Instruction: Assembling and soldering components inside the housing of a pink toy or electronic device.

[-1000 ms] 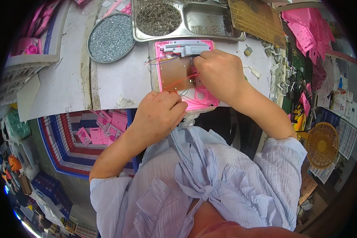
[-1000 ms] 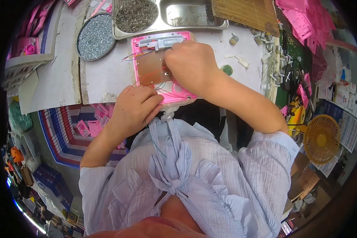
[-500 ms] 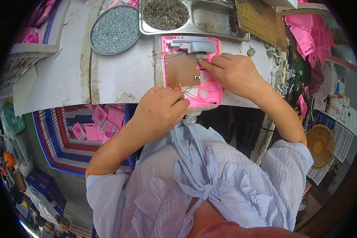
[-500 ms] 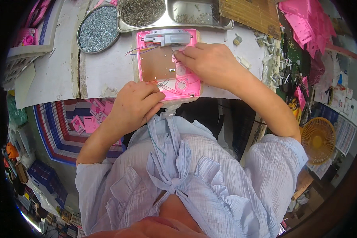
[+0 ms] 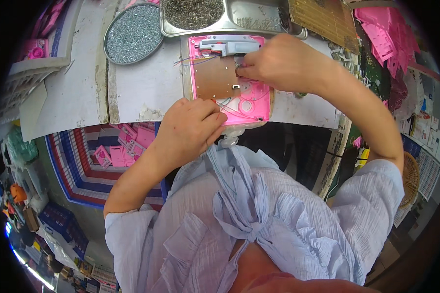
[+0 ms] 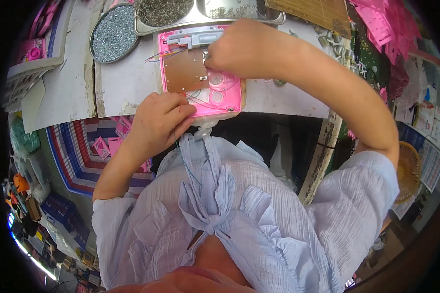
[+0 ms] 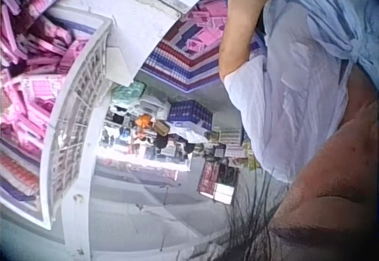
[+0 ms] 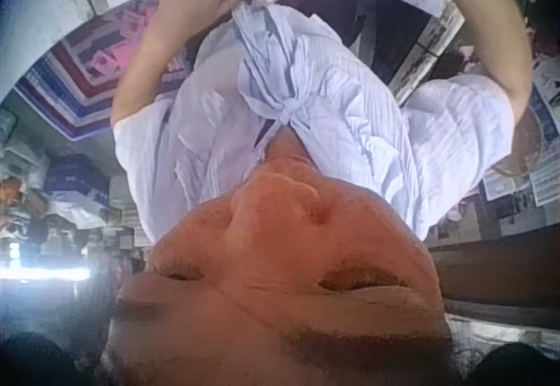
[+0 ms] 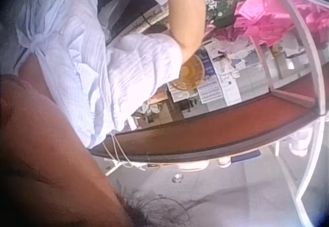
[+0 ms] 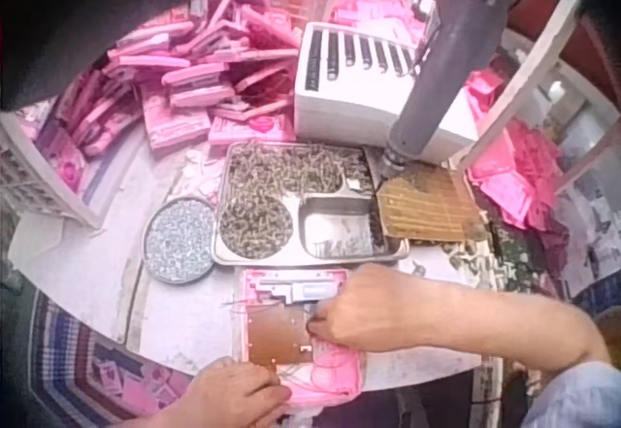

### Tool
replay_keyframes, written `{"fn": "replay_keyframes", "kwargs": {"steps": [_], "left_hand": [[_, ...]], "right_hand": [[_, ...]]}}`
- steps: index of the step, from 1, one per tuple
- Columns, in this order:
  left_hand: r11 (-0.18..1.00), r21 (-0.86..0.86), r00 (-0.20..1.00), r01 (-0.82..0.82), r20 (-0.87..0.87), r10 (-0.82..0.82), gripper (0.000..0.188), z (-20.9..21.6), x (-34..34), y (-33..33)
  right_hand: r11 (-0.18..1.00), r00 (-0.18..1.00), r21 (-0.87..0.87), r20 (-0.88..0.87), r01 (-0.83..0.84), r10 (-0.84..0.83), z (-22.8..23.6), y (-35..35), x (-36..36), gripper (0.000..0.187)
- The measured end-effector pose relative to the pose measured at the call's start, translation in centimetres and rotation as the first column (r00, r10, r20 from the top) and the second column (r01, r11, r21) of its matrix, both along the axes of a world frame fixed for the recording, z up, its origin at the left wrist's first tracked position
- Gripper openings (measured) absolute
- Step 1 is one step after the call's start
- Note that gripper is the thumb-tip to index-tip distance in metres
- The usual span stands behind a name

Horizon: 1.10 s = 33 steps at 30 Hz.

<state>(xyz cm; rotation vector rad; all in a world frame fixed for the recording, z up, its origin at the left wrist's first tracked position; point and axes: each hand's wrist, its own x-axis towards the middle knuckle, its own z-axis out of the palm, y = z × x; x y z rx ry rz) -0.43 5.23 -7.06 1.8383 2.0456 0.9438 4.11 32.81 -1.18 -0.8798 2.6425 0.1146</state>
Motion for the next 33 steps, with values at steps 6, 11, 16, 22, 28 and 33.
{"fn": "replay_keyframes", "kwargs": {"steps": [6,11,16,22,28,33], "left_hand": [[0.998,0.045,0.999,0.042,0.03,-0.043,0.024,0.4,-0.3,-0.2],[0.987,0.159,0.992,0.02,0.118,-0.039,0.029,0.6,0.0,-0.8],[0.992,0.093,0.949,0.079,0.297,-0.104,0.026,2.0,2.8,2.2],[0.96,0.107,0.945,0.258,0.179,-0.273,0.021,0.8,3.5,0.2],[0.977,-0.014,0.977,-0.214,-0.017,0.213,0.033,1.1,0.2,-5.2],[0.958,-0.266,0.993,-0.103,-0.077,0.085,0.011,-0.7,2.2,-7.6]], "right_hand": [[0.916,0.971,-0.346,-0.052,0.202,-0.234,0.4,1.2,2.1,0.028],[0.463,0.725,-0.68,0.148,0.569,-0.673,0.3,-0.5,10.8,0.022],[0.373,0.904,-0.877,0.142,0.304,-0.403,-0.5,-6.9,14.6,0.026],[0.513,0.843,-0.809,-0.04,0.288,-0.537,-1.6,-5.4,9.9,0.034],[0.653,0.781,-0.726,-0.274,0.214,-0.561,-5.6,-10.4,7.6,0.039],[0.666,0.739,-0.708,-0.315,0.234,-0.595,-6.0,-11.9,7.3,0.029]]}}
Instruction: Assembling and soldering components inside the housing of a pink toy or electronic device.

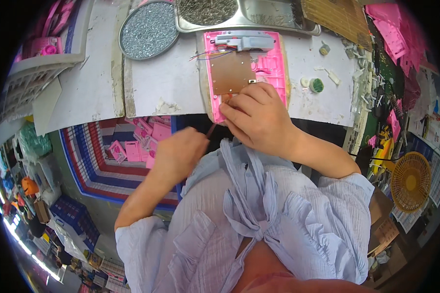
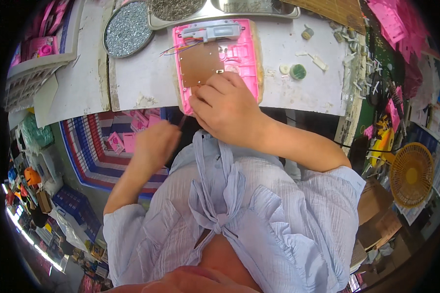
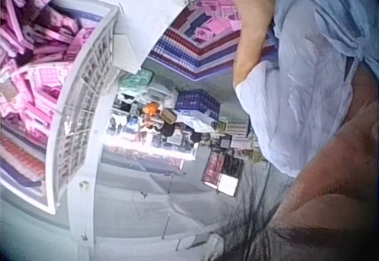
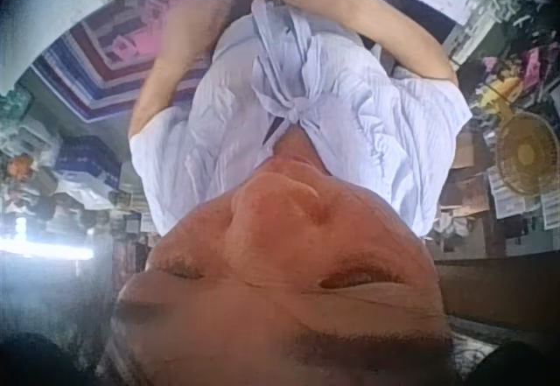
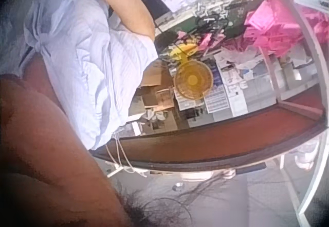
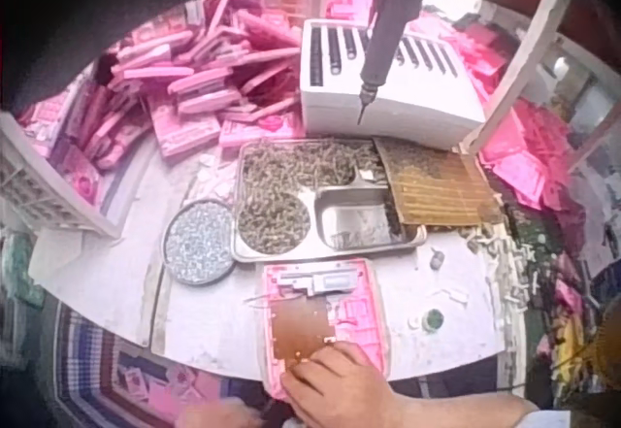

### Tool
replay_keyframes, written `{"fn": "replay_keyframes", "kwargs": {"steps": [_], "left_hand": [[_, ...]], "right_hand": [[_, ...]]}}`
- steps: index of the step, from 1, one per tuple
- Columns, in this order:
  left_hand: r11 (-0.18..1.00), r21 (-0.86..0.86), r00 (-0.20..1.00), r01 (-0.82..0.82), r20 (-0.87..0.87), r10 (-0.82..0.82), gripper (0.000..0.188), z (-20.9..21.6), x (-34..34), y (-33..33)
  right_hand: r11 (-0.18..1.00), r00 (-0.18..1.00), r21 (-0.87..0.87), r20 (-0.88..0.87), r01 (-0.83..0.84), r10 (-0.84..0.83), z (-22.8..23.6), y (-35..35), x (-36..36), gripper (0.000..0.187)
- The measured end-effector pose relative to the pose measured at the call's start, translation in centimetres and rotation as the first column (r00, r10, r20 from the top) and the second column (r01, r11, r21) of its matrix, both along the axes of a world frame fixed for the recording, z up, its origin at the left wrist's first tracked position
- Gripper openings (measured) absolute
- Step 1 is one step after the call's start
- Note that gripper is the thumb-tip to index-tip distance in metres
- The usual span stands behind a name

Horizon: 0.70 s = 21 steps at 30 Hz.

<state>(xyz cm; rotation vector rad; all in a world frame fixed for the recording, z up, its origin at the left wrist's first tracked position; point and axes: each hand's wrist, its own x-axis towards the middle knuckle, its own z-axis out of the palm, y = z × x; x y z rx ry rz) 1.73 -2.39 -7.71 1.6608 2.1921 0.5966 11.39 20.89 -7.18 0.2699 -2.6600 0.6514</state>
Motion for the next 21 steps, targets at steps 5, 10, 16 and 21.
{"fn": "replay_keyframes", "kwargs": {"steps": [5,10,16,21], "left_hand": [[0.994,0.085,0.977,0.067,0.197,-0.083,0.014,-2.3,2.7,1.2],[0.99,0.021,0.835,0.138,0.535,-0.127,0.025,2.2,-3.4,2.5],[0.935,0.356,0.974,-0.004,0.215,-0.078,0.022,-0.6,-3.2,5.2],[0.904,0.406,0.967,0.131,0.15,-0.207,0.021,-1.1,-4.3,5.0]], "right_hand": [[0.999,0.998,-0.032,0.068,0.01,-0.008,0.1,-0.8,0.4,0.029],[0.998,0.997,0.016,0.035,0.065,-0.066,-0.6,-0.5,0.4,0.034],[0.999,0.996,-0.04,0.08,-0.031,0.034,0.9,0.9,0.7,0.033],[0.905,0.951,-0.329,0.239,0.269,-0.195,4.7,15.6,-0.2,0.015]]}}
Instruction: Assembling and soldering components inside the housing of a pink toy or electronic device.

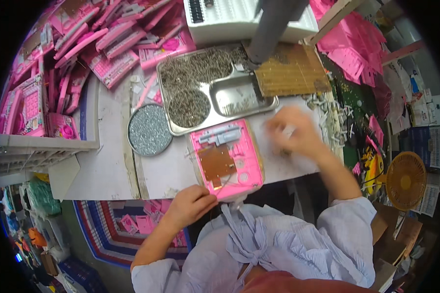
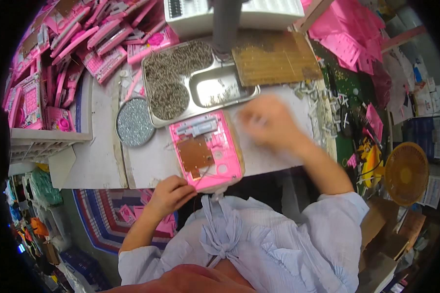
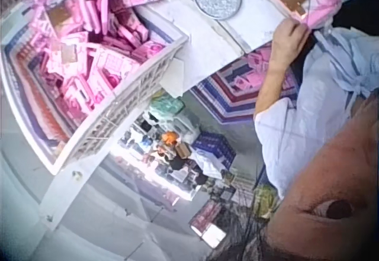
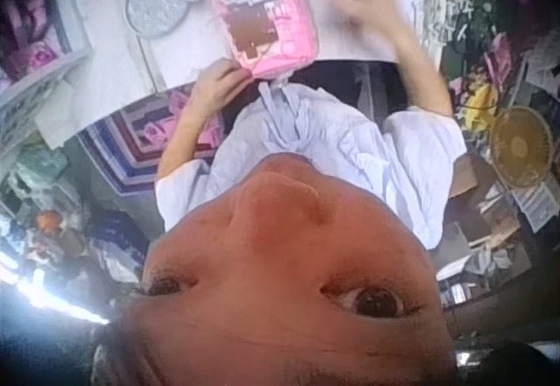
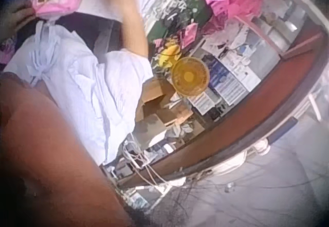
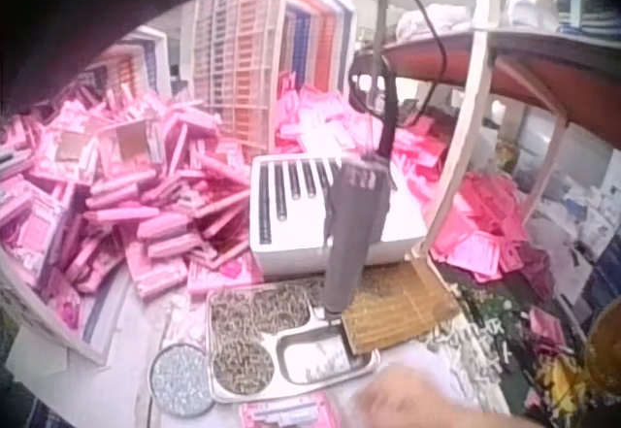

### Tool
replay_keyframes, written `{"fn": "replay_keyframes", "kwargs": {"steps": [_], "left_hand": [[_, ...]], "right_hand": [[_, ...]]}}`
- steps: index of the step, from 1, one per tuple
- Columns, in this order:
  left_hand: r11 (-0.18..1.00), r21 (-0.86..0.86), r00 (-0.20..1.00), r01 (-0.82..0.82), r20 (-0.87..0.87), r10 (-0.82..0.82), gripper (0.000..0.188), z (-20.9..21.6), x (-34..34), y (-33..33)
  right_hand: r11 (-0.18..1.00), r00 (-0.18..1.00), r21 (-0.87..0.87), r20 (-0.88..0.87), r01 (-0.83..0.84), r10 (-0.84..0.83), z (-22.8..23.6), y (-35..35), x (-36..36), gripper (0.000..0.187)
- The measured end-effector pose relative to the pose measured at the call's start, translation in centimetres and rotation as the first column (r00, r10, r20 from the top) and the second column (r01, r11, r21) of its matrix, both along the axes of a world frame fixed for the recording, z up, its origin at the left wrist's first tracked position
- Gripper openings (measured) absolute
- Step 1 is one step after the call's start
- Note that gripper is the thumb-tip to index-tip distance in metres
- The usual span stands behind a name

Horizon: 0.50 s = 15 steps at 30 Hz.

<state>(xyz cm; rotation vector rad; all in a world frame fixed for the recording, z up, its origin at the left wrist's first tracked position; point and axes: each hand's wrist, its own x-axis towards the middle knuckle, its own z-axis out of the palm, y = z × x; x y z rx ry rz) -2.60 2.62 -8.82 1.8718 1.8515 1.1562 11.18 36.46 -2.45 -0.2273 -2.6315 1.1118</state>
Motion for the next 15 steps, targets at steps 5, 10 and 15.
{"fn": "replay_keyframes", "kwargs": {"steps": [5,10,15], "left_hand": [[0.999,-0.042,0.999,0.022,0.046,-0.02,0.019,0.4,-0.1,0.2],[0.996,-0.09,0.997,0.023,0.07,-0.017,0.025,0.6,-0.3,0.6],[0.996,-0.084,0.997,-0.011,0.074,0.017,0.027,0.2,-0.1,0.1]], "right_hand": [[0.971,0.947,0.043,-0.234,0.236,-0.219,4.8,13.0,-10.7,0.018],[0.869,0.906,0.483,-0.408,0.107,0.115,4.9,16.9,-26.2,0.02],[0.616,0.878,0.777,-0.38,0.131,0.292,5.0,15.8,-30.8,0.01]]}}
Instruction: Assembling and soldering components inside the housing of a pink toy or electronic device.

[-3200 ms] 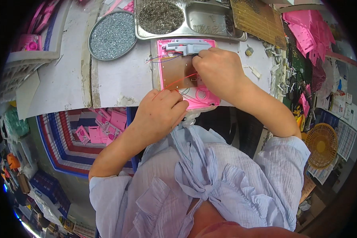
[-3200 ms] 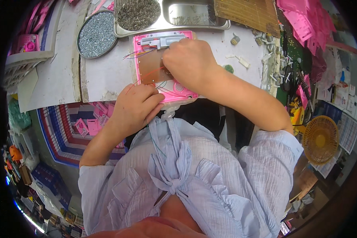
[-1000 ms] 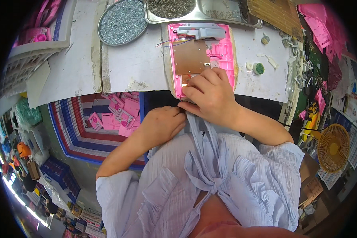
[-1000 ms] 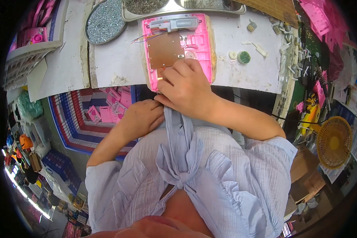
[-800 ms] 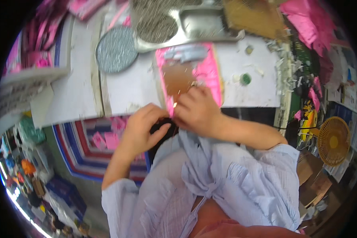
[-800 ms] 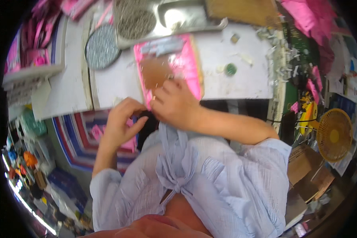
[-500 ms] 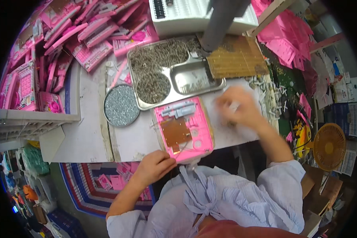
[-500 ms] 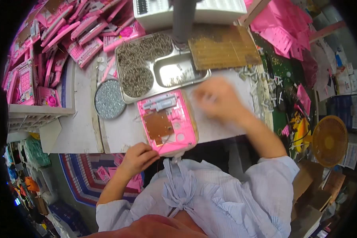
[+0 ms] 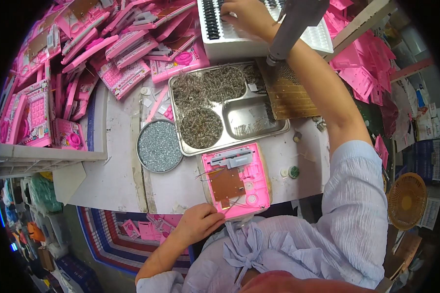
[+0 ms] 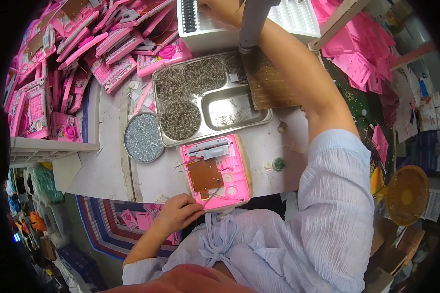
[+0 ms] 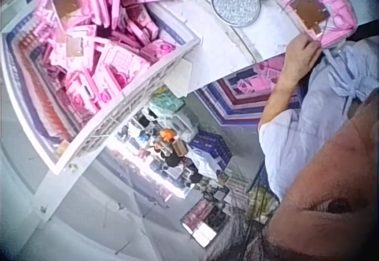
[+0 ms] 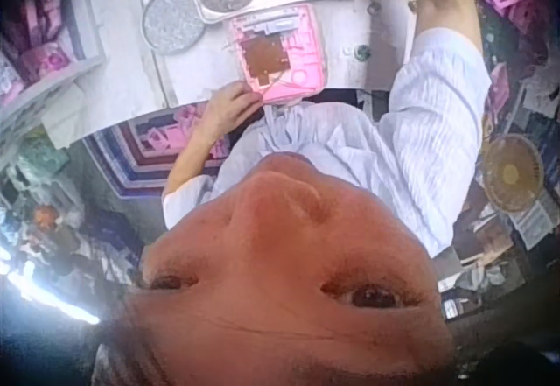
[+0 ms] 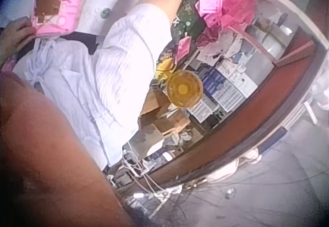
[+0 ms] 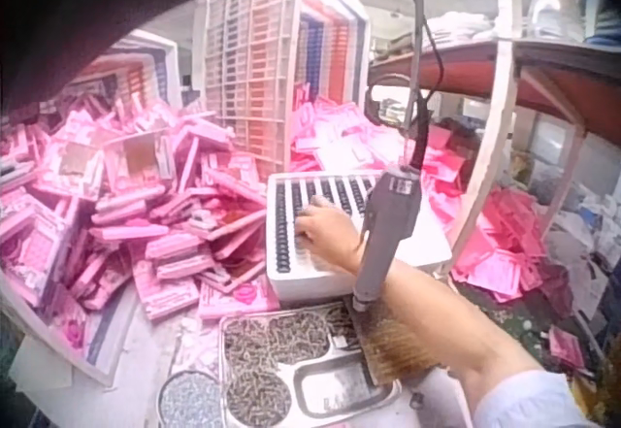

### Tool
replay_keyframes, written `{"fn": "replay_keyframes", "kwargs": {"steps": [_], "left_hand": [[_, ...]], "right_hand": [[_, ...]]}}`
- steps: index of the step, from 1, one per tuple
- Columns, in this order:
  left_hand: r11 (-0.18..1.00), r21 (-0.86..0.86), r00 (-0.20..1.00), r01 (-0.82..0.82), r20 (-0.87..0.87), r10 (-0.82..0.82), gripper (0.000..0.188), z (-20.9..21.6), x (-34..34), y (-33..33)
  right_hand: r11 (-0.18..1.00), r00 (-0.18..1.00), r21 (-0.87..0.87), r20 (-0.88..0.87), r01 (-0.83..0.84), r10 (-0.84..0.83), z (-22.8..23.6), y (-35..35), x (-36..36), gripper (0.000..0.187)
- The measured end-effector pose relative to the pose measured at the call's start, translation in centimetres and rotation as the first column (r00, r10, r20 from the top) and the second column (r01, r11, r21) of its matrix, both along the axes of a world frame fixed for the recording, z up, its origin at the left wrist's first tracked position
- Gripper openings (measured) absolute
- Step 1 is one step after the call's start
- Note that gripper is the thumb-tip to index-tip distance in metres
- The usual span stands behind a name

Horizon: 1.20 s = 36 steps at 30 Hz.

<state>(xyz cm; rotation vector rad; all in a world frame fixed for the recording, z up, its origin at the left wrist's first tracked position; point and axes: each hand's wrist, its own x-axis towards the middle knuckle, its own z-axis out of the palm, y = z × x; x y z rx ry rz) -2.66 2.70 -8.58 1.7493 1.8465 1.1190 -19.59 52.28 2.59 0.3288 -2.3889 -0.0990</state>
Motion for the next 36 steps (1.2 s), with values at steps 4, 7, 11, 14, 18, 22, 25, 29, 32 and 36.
{"fn": "replay_keyframes", "kwargs": {"steps": [4,7,11,14,18,22,25,29,32,36], "left_hand": [[1.0,-0.015,1.0,0.015,0.014,-0.014,0.019,0.3,-0.1,0.5],[0.999,-0.033,1.0,-0.016,0.012,0.016,0.019,0.2,0.0,0.2],[0.998,-0.035,0.998,-0.054,0.013,0.054,0.02,0.0,0.1,0.2],[0.995,-0.017,0.995,-0.098,0.025,0.099,0.021,-0.2,0.8,-0.6],[0.996,-0.04,0.997,-0.076,0.031,0.077,0.021,0.0,0.5,0.5],[0.994,-0.05,0.995,-0.094,0.031,0.095,0.021,-0.2,0.6,0.2],[0.994,-0.038,0.995,-0.098,0.024,0.099,0.021,-0.2,0.7,0.2],[0.995,-0.021,0.994,-0.101,0.034,0.102,0.021,-0.2,0.8,0.3],[0.996,-0.02,0.995,-0.091,0.031,0.092,0.021,-0.2,0.7,0.4],[0.996,-0.041,0.997,-0.073,0.02,0.074,0.024,-0.2,0.6,0.1]], "right_hand": [[0.986,0.986,-0.141,0.152,0.093,-0.071,-0.1,3.0,-0.9,0.013],[0.591,0.98,-0.795,0.022,0.136,-0.196,1.7,2.0,1.9,0.024],[0.728,0.95,-0.672,-0.119,0.137,-0.288,-0.4,0.5,15.0,0.029],[0.056,0.992,-0.992,0.116,0.113,0.051,-2.7,-11.7,24.6,0.023],[0.334,0.895,-0.878,0.414,0.344,0.167,-8.5,-23.0,33.9,0.016],[0.611,0.902,-0.762,0.395,0.215,0.175,-9.2,-24.9,34.1,0.019],[0.75,0.913,-0.636,0.393,0.183,0.11,-9.1,-24.8,34.0,0.023],[0.793,0.909,-0.595,0.391,0.133,0.141,-8.5,-24.4,33.7,0.027],[0.819,0.89,-0.563,0.423,0.111,0.17,-8.2,-24.3,33.5,0.028],[0.904,0.847,-0.42,0.506,0.076,0.164,-7.1,-24.6,32.9,0.027]]}}
